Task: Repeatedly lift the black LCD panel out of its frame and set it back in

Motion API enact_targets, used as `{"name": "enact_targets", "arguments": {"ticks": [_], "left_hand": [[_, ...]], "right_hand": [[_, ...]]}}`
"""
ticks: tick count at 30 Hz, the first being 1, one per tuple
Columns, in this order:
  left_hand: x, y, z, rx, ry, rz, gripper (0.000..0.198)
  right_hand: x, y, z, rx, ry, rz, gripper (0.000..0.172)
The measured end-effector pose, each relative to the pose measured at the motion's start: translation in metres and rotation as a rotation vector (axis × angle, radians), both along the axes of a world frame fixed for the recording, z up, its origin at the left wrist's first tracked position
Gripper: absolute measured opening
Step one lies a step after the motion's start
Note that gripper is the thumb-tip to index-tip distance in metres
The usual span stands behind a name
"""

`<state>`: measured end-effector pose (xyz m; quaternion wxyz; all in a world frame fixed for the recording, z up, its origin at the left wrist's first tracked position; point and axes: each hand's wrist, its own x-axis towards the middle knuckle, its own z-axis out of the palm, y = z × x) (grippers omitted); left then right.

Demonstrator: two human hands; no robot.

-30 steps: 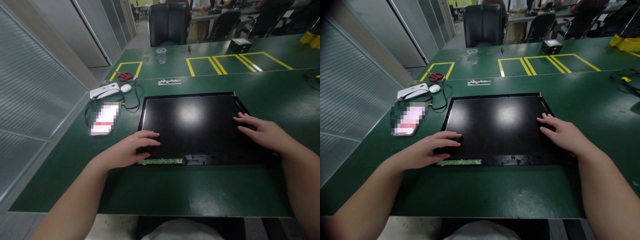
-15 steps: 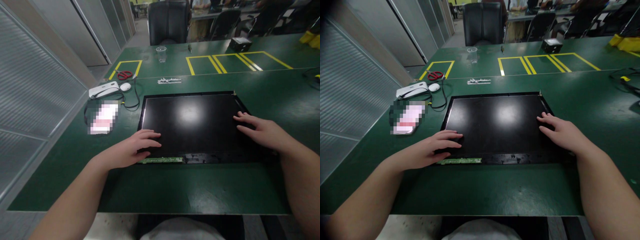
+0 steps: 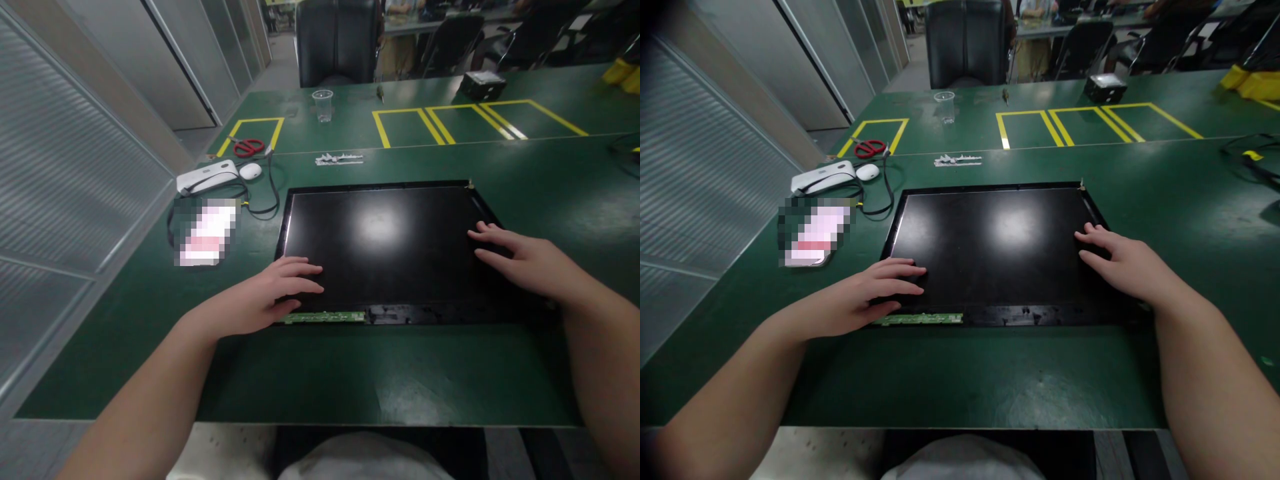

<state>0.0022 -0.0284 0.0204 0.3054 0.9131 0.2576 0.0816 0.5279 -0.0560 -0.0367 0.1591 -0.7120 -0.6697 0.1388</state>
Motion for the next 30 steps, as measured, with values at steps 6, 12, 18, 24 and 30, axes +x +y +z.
{"name": "enact_targets", "arguments": {"ticks": [6,12,18,24,30], "left_hand": [[-0.002,0.001,-0.001,0.008,0.001,0.034,0.043],[-0.004,0.002,-0.001,0.034,0.025,0.092,0.041],[-0.018,0.009,0.002,0.131,0.080,0.150,0.051],[-0.034,0.017,-0.001,0.178,0.214,0.262,0.075],[-0.035,0.017,0.005,0.059,0.330,0.329,0.088]], "right_hand": [[-0.007,-0.001,0.005,0.029,0.051,-0.064,0.060],[-0.013,-0.002,0.010,0.084,0.093,-0.096,0.046],[-0.014,-0.003,0.016,0.102,0.119,-0.117,0.043],[-0.010,-0.002,0.015,0.089,0.119,-0.161,0.050],[-0.012,-0.002,0.013,0.036,0.105,-0.131,0.055]]}}
